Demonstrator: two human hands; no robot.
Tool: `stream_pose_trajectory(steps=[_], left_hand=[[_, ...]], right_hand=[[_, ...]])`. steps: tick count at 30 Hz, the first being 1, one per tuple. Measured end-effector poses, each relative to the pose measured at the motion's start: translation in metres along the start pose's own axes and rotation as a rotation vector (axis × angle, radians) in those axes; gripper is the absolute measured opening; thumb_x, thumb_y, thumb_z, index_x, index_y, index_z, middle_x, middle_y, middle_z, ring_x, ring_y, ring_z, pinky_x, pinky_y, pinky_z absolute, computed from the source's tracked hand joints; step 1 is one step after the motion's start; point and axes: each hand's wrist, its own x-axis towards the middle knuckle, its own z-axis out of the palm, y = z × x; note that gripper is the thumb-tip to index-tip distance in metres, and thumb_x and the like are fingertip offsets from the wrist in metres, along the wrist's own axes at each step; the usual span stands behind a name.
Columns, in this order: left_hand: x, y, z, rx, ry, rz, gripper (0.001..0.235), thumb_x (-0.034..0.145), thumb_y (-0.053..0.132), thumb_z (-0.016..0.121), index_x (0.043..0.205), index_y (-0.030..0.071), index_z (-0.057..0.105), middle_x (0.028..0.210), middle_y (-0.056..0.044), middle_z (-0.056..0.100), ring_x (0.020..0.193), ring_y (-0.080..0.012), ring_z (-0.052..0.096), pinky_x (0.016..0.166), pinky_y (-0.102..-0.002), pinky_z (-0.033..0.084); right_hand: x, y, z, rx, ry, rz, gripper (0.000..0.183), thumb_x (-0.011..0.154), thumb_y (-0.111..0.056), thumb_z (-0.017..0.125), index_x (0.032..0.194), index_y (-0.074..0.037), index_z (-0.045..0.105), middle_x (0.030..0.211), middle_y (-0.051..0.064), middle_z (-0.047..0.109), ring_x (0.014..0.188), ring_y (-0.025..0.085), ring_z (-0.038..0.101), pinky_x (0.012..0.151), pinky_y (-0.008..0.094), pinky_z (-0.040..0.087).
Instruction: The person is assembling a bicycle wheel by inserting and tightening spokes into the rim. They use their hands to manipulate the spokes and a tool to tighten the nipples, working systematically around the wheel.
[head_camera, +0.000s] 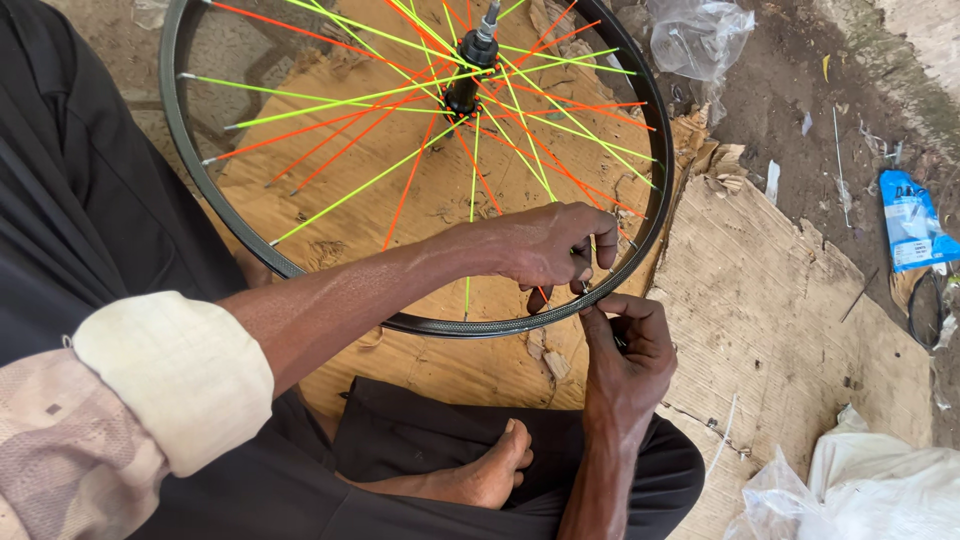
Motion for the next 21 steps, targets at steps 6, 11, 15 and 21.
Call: stream_pose_trajectory(steps=[6, 11, 15, 21], left_hand=[[0.008, -0.009, 0.002, -0.001, 0.042, 0.117, 0.021, 0.081, 0.0, 0.07, 0.1, 0.003, 0.062, 0.082, -0.008, 0.068, 0.073, -0.0161, 0.067, 0.058, -0.034, 0.052], [-0.004, 0.001, -0.003, -0.14, -0.028, -0.102, 0.022, 0.084, 0.004, 0.068, 0.103, 0.005, 0.057, 0.079, -0.008, 0.065, 0.055, -0.0181, 0.063, 0.044, -0.035, 0.048], [-0.009, 0.018, -0.004, -0.15, -0.002, -0.076, 0.023, 0.083, 0.002, 0.07, 0.102, 0.002, 0.057, 0.079, -0.009, 0.067, 0.053, -0.0164, 0.062, 0.04, -0.034, 0.047], [-0.012, 0.033, -0.012, -0.263, -0.043, -0.055, 0.025, 0.086, 0.009, 0.069, 0.106, 0.002, 0.057, 0.088, -0.008, 0.069, 0.064, -0.0141, 0.066, 0.044, -0.032, 0.058]], right_hand=[[0.009, 0.0, -0.005, 0.176, 0.073, 0.325, 0.019, 0.087, 0.001, 0.076, 0.101, -0.003, 0.064, 0.081, 0.002, 0.066, 0.058, 0.005, 0.049, 0.05, 0.019, 0.037], [0.009, 0.003, -0.004, 0.351, 0.037, 0.412, 0.014, 0.088, 0.001, 0.075, 0.101, 0.001, 0.069, 0.079, 0.005, 0.068, 0.058, 0.007, 0.05, 0.049, 0.019, 0.037], [0.007, 0.004, -0.001, 0.213, 0.085, 0.228, 0.013, 0.091, 0.001, 0.075, 0.103, 0.002, 0.069, 0.078, 0.004, 0.066, 0.057, 0.005, 0.048, 0.049, 0.018, 0.035], [0.002, -0.003, 0.012, 0.153, 0.165, 0.029, 0.01, 0.095, -0.001, 0.071, 0.105, 0.0, 0.067, 0.083, 0.005, 0.071, 0.056, 0.003, 0.049, 0.047, 0.018, 0.034]])
